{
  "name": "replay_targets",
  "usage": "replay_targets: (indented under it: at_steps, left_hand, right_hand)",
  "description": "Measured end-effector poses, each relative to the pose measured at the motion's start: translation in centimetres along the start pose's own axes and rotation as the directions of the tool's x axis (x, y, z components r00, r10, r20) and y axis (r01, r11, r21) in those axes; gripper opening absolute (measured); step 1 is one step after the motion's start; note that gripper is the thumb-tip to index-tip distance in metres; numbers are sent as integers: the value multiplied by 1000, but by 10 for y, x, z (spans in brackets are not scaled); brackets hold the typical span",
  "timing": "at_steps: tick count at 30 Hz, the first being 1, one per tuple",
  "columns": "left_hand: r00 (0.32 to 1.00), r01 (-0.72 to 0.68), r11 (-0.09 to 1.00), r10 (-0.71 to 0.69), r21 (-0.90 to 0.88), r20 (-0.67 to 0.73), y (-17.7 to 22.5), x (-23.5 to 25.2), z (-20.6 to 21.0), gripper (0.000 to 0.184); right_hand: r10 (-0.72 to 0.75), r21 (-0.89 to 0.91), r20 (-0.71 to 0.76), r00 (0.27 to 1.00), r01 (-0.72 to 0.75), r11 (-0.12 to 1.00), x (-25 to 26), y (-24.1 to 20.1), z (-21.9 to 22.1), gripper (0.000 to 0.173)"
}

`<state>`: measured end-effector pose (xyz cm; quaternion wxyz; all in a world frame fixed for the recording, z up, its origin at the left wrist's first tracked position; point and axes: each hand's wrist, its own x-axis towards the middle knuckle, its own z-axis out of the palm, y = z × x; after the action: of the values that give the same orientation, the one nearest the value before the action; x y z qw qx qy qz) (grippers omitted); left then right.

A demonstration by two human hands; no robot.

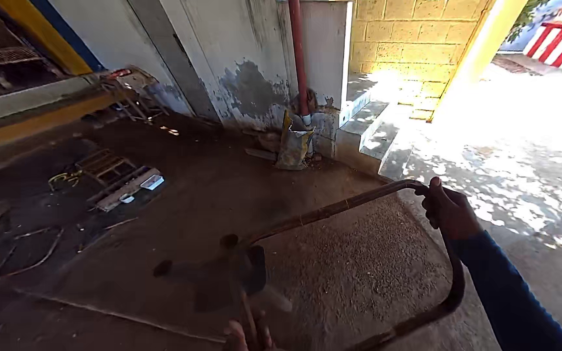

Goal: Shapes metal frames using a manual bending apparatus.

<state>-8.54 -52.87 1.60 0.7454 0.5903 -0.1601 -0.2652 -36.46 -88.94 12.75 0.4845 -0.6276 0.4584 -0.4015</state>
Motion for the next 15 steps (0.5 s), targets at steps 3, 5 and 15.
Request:
replay_targets:
  at_steps: [3, 5, 15]
  left_hand:
    - [930, -360, 925, 347, -119, -118, -3, -4, 24, 56]
    - [918, -395, 902, 395, -177, -37, 11, 12, 33, 66]
    - [988, 145, 953, -127, 265, -84, -59, -2, 59, 26]
  right_hand:
    - [-220, 324, -289, 932, 311, 893, -28, 6, -29, 60]
    - [-285, 523, -377, 881, 457, 720, -46, -2, -49, 68]
    - [403, 293, 322, 857, -495, 818, -76, 166, -103, 31]
